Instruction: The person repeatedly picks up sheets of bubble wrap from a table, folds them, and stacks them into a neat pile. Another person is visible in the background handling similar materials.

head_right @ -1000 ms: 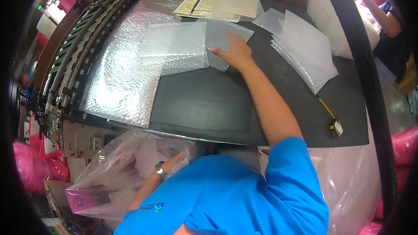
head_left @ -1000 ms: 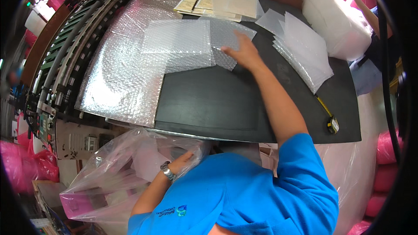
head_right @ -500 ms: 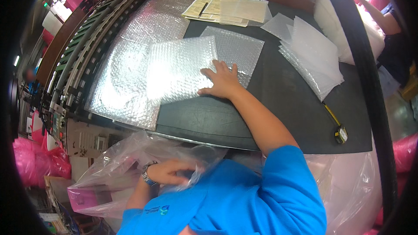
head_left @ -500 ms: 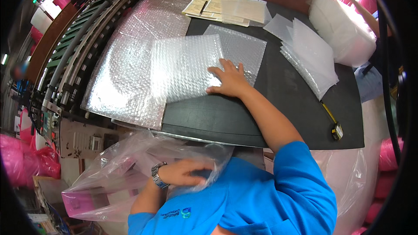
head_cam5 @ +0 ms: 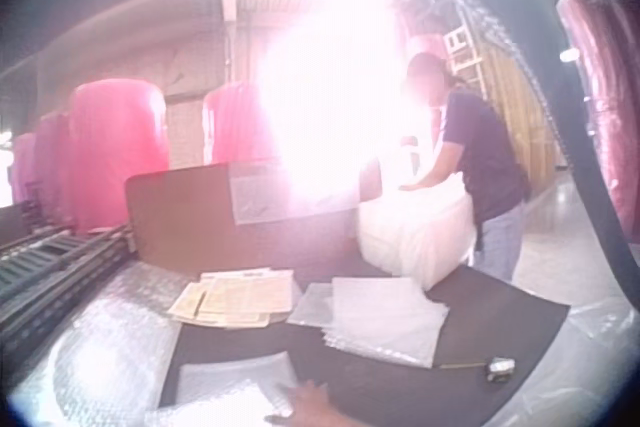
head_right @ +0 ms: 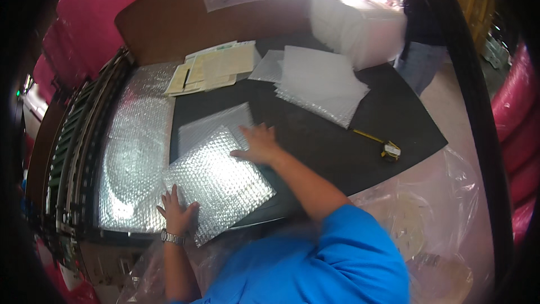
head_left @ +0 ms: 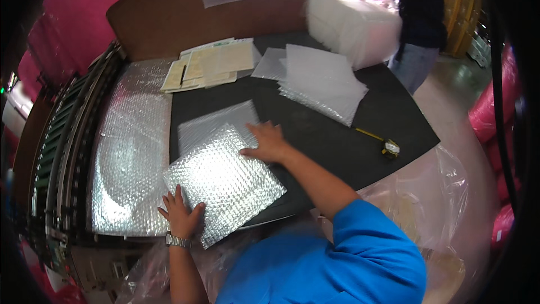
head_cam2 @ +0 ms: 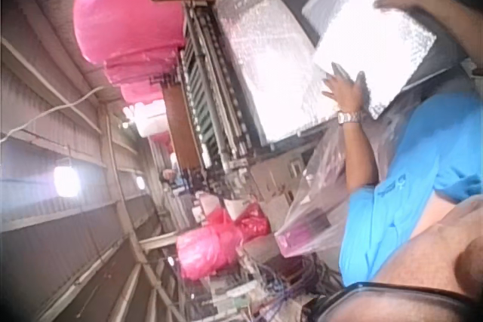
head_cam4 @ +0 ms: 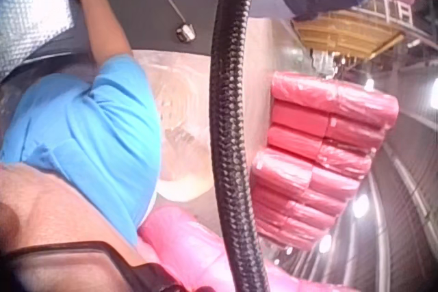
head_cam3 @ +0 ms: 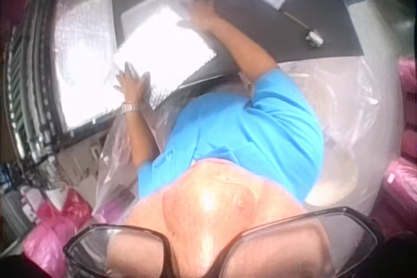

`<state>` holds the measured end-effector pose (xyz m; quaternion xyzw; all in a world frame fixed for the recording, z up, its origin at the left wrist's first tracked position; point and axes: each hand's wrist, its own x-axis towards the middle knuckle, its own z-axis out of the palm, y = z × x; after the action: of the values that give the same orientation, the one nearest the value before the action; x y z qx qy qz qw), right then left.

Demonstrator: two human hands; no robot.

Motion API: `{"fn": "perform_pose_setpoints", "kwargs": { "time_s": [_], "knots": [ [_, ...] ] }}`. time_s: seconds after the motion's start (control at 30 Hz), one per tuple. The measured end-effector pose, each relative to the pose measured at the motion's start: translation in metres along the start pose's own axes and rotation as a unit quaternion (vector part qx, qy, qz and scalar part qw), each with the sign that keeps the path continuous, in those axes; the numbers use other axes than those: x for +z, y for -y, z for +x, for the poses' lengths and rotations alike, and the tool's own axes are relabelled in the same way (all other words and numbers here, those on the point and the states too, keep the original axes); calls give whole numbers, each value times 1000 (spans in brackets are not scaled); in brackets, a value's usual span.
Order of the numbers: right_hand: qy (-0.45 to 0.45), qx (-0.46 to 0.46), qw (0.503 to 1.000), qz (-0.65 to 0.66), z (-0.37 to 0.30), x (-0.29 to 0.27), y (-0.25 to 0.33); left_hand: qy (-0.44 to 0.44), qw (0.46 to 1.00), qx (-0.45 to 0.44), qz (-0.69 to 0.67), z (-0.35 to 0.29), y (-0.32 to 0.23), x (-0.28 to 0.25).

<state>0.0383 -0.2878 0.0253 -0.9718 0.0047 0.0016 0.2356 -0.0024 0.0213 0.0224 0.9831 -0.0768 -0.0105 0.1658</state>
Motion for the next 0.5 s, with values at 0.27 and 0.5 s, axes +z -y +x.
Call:
{"fn": "perform_pose_setpoints", "kwargs": {
  "time_s": [0.27,0.5],
  "knots": [
    [-76,-70,817,568,-1,15,-2,-124,816,16,-565,33,-11,19],
    [-20,-277,791,545,-48,-72,51,-161,800,95,-570,11,16,-32]
  ]
}}
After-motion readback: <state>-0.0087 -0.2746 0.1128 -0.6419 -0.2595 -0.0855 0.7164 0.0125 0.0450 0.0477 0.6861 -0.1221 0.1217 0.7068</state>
